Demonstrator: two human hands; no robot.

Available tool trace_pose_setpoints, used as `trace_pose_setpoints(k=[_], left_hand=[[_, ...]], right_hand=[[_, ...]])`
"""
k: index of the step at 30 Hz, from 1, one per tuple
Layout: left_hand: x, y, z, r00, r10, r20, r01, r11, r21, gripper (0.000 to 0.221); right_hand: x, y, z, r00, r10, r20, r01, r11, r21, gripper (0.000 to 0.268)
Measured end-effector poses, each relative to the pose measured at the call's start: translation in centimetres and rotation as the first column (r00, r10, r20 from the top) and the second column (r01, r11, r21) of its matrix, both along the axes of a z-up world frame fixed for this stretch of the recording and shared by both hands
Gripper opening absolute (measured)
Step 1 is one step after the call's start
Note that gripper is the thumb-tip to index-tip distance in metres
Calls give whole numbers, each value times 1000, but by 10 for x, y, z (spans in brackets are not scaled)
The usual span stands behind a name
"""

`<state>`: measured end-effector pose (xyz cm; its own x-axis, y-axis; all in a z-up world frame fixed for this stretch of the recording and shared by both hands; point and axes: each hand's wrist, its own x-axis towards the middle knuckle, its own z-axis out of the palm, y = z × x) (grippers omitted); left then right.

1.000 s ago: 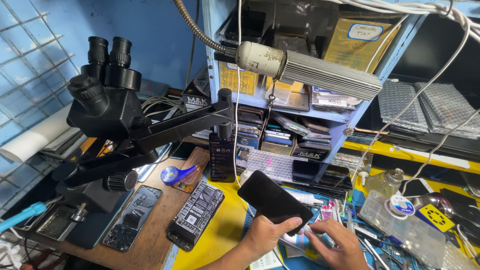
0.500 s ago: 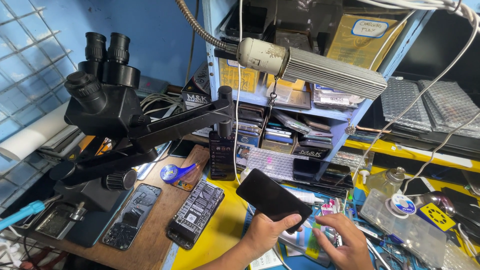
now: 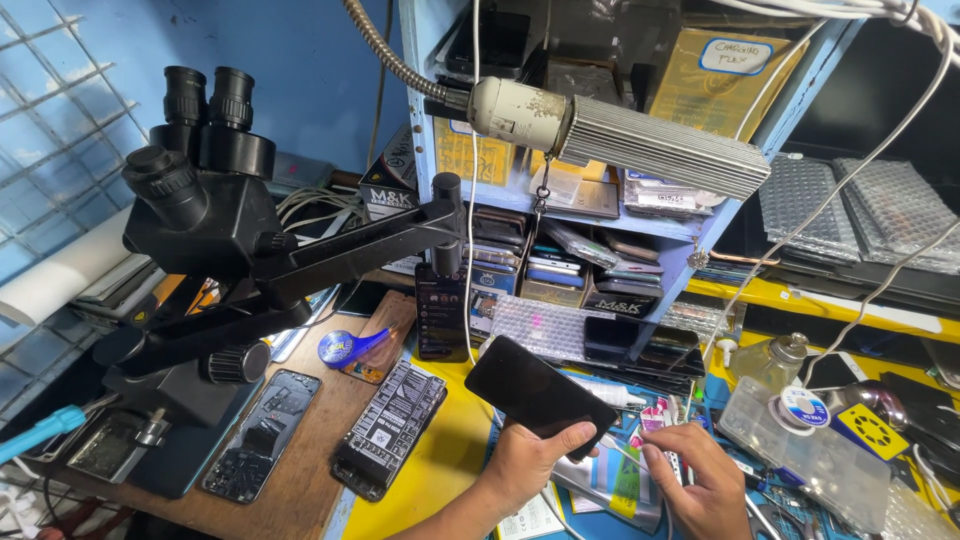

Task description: The person works on internal components of mobile devices at a workbench, using a tool to manipulate small parts and connecting a cable to a phone to check its status.

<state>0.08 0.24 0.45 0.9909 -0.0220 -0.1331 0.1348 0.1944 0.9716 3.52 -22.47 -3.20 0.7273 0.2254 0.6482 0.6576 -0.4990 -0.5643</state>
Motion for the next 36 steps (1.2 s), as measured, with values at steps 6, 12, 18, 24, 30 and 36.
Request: trace_pose_setpoints(k=[6, 12, 18, 24, 30, 36], left_hand=[[1, 0, -2, 1000, 0, 2, 0, 1000, 2, 25], [6, -4, -13, 998, 70, -7, -70, 993, -94, 27], [14, -8, -33, 993, 114, 27, -106, 975, -196, 25], [11, -7, -22, 995, 88, -42, -94, 979, -183, 32], [11, -8, -23, 997, 71, -43, -78, 980, -180, 30], [12, -10, -28, 997, 52, -51, -60, 986, -156, 28]], right_hand=[[-2, 0, 2, 1000, -8, -9, 8, 1000, 8, 14], [-2, 0, 6, 1000, -14, 11, 14, 1000, 18, 13], [-1, 0, 7, 1000, -29, 3, 29, 1000, 8, 11], [-2, 0, 9, 999, -28, 24, 28, 1000, 10, 11], [2, -1, 5, 999, 4, 41, -3, 1000, -26, 17], [6, 5, 4, 978, 123, 167, -101, 985, -137, 29]])
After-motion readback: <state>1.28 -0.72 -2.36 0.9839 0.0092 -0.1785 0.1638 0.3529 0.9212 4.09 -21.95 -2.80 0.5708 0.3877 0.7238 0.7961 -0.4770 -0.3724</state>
